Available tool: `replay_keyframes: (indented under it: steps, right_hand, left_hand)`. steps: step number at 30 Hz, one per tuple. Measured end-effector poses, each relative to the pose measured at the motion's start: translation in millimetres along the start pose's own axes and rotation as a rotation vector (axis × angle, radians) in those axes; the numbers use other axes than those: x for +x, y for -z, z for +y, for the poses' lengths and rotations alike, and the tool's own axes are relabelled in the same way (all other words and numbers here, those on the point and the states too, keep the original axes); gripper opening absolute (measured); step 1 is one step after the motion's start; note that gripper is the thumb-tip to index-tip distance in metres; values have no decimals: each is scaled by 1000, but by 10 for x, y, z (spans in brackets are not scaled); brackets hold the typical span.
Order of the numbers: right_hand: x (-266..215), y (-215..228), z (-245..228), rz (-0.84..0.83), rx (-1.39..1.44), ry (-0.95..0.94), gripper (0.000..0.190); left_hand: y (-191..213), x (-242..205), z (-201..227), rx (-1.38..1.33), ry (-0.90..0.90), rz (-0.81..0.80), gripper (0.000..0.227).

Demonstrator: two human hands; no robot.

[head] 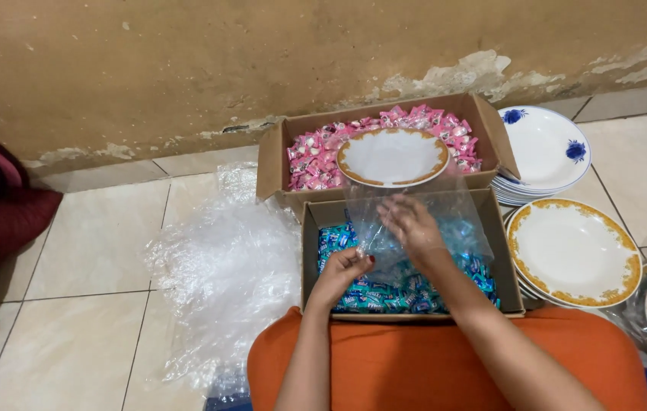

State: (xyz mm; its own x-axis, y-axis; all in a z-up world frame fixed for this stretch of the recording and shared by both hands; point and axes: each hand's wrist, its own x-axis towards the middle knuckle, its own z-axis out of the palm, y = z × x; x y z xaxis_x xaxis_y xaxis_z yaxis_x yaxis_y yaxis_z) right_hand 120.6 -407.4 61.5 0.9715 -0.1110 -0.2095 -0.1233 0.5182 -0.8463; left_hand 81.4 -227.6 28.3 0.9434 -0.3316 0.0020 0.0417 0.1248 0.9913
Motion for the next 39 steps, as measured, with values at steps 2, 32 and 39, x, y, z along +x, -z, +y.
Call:
replay_keyframes:
  steps: [2,32,39]
  right_hand:
    - [-504,92,-344,-51,-271,47,40]
    - [-241,1502,-462,-135,-368,-32,17]
    - [251,1794,-238,-348,228,30,17]
  left_hand:
    - [-17,-2,124,65,-9,27,33]
    - [-420,216,430,-325,-143,427,31]
    - [33,627,-689,-602,117,474,8]
